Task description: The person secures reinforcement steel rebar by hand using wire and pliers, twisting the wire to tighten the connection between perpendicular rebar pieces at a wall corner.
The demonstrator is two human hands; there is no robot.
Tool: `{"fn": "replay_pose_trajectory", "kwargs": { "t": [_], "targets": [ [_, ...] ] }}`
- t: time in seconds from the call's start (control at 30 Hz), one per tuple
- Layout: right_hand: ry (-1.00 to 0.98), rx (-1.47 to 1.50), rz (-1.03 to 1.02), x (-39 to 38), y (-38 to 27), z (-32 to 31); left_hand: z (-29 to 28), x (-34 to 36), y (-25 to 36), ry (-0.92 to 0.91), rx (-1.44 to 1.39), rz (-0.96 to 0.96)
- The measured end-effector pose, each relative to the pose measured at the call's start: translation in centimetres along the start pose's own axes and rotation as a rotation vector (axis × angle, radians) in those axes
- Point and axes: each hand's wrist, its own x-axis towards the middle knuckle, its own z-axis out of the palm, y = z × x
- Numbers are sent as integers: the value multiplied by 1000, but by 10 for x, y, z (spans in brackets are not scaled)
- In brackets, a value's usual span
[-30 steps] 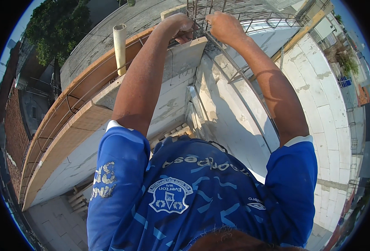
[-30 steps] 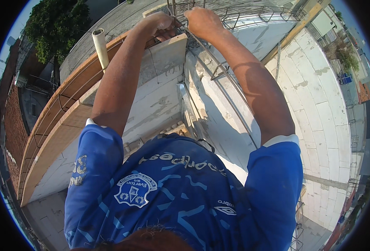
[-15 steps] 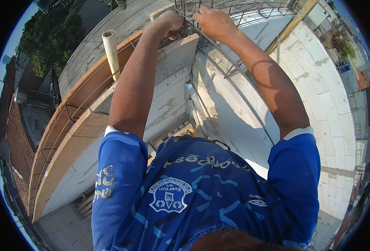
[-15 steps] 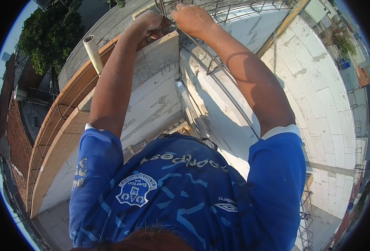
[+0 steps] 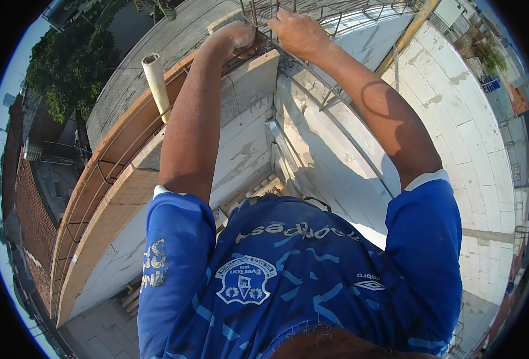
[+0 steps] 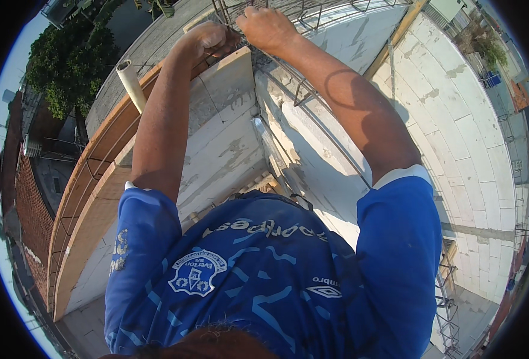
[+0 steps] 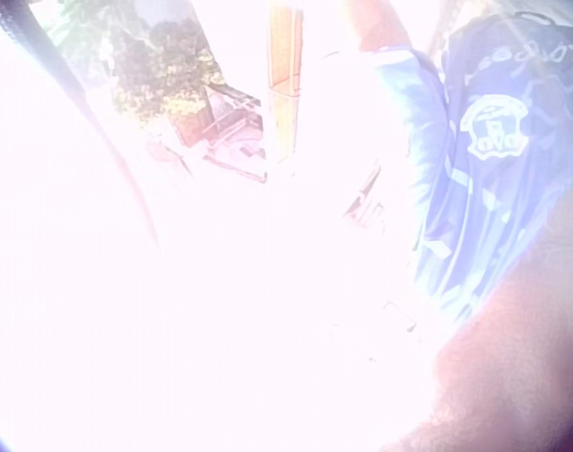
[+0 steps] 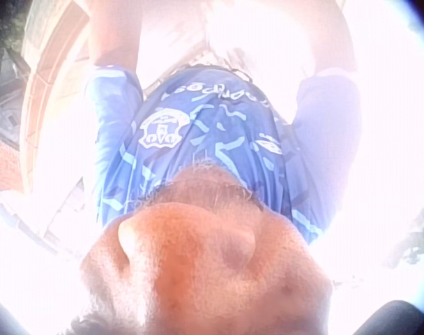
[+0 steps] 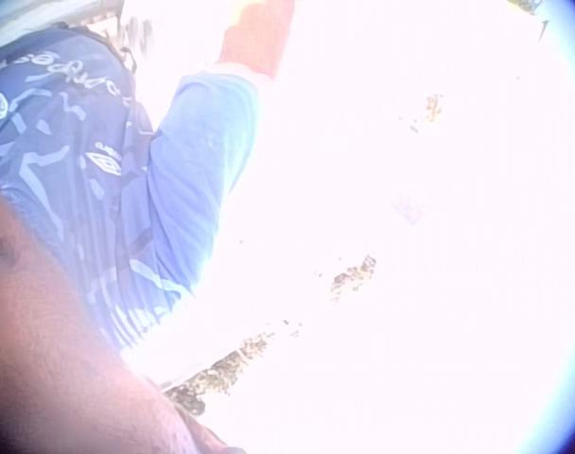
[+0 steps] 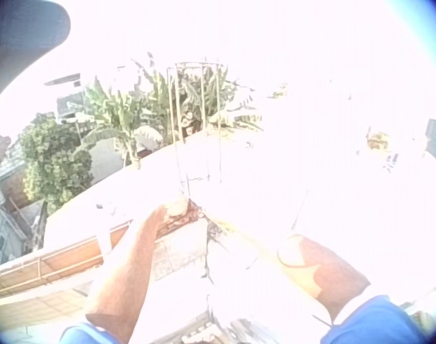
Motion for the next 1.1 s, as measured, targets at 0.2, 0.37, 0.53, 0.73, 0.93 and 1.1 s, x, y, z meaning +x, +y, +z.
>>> {"fn": "replay_pose_trajectory", "kwargs": {
  "t": [0.2,0.37,0.53,0.73,0.93,1.1],
  "targets": [
    [24,24,76,-3,5,9,-5,-5,7,-33,2,-19],
    [-7,125,131,-6,9,9,0,-15,15,-71,-105,-45],
    [-74,172,131,-2,3,2,9,-14,13,14,-100,-45],
    [-108,166,120,0,9,2,10,-11,15,9,-121,-72],
    [-151,157,136,-1,9,0,18,-22,35,131,54,-140],
    [-157,239,186,4,1,3,16,-17,6,266,145,-110]
  ]
}}
